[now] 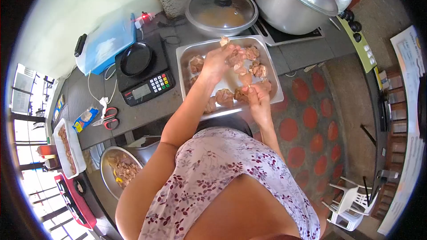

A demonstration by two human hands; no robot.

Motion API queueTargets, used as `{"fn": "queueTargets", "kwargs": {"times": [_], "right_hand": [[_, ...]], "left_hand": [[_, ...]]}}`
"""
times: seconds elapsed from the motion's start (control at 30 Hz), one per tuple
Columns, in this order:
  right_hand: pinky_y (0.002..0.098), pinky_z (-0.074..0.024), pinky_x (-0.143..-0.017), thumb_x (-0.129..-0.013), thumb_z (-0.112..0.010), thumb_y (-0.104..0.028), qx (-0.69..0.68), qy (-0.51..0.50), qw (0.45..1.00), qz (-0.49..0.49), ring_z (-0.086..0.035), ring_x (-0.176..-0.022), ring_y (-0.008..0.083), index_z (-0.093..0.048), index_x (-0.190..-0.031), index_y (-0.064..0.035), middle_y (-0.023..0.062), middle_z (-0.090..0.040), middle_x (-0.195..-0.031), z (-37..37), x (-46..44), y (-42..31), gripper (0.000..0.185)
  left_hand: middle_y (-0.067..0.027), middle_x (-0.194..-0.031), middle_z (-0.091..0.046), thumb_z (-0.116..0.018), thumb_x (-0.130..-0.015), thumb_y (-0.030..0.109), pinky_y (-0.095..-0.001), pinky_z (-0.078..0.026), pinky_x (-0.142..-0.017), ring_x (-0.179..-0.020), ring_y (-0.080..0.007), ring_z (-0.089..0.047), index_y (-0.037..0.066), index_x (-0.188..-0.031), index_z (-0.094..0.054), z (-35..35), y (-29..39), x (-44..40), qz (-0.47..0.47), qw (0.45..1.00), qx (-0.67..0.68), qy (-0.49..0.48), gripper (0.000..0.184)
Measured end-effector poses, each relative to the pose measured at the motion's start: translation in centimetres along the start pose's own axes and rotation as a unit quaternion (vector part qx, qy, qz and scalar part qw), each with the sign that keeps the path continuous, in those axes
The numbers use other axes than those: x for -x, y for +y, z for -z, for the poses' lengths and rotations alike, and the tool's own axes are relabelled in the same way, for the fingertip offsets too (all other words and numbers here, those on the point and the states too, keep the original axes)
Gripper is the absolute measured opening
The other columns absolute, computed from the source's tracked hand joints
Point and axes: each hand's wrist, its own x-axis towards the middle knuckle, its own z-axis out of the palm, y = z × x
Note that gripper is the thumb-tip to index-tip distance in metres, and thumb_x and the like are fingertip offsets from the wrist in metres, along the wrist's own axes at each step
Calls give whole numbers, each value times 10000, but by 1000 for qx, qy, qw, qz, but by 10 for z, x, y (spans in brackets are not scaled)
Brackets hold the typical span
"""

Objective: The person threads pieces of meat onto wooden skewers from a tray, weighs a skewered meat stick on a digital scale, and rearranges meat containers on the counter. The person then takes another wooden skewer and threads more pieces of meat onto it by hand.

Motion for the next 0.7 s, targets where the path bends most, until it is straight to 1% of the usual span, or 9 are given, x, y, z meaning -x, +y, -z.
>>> {"fn": "queueTargets", "kwargs": {"times": [0.07, 0.17, 0.23, 0.37, 0.43, 0.57, 0.63, 0.67, 0.7], "right_hand": [[234, -418, -695, -961, -440, -163, 15, 16, 999, 44, -501, -747, 75, -610, -879, -17, 7, -598, -796, 0, 1, 4, 239], [237, -416, -695, -957, -449, -167, -9, 13, 1000, -17, -502, -743, 80, -609, -871, -13, 11, -600, -798, 0, 2, 2, 238], [252, -425, -701, -954, -454, -170, -62, 26, 997, -49, -520, -748, 94, -611, -880, -7, 16, -608, -801, 1, 2, 4, 238], [275, -440, -697, -951, -453, -171, -62, 39, 996, -46, -550, -760, 110, -619, -908, 0, 34, -623, -805, 2, 1, 6, 242], [206, -366, -514, -946, -472, -148, 29, 86, 995, 53, -457, -559, 48, -625, -954, -19, -40, -547, -666, 0, -2, 16, 201], [229, -421, -555, -925, -503, -114, 179, 84, 977, 85, -526, -607, 74, -632, -955, -1, -1, -593, -719, 12, -6, 14, 174], [299, -468, -682, -865, -566, -80, 242, 80, 959, 123, -586, -726, 143, -649, -945, 31, 99, -647, -792, 17, -7, 6, 160], [299, -468, -682, -865, -566, -80, 241, 80, 959, 125, -586, -726, 143, -649, -945, 31, 99, -647, -792, 20, -10, 9, 160], [290, -469, -680, -860, -576, -70, 169, 69, 981, 70, -584, -724, 140, -648, -950, 35, 90, -648, -797, 23, -13, 17, 156]], "left_hand": [[-185, -966, -627, -558, -904, 122, -345, -532, -812, -895, -275, -640, -56, -994, -558, -2, -1, -3, 5, 1000, 10, 11, 200], [-183, -980, -624, -559, -906, 130, -339, -527, -808, -890, -260, -642, -54, -1022, -556, -6, 2, -1, 8, 1000, -3, 5, 218], [-191, -1072, -605, -513, -919, 113, -371, -503, -892, -982, -259, -619, -58, -1088, -510, -20, 12, 10, 35, 995, -93, 1, 240], [-176, -1103, -604, -532, -909, 97, -344, -495, -900, -1002, -240, -611, -44, -1118, -517, -10, 5, 1, 18, 986, -151, -61, 253], [-152, -1099, -610, -547, -900, 80, -324, -492, -897, -1011, -215, -604, -38, -1137, -517, -9, 6, -3, 29, 988, -141, -58, 267], [-130, -1069, -623, -551, -909, 131, -329, -486, -890, -994, -210, -607, -39, -1146, -516, -14, 6, -4, 8, 985, -164, -57, 294], [-118, -1128, -598, -524, -935, 257, -349, -474, -884, -995, -212, -602, -18, -1174, -508, -23, 12, 2, 29, 963, -264, -38, 365], [-118, -1128, -598, -524, -935, 257, -349, -474, -884, -995, -212, -602, -18, -1174, -508, -20, 11, 0, 28, 963, -265, -38, 365], [-135, -1195, -559, -501, -936, 334, -354, -458, -885, -1069, -208, -556, -16, -1244, -466, -16, 12, -3, 47, 976, -213, -20, 467]]}}
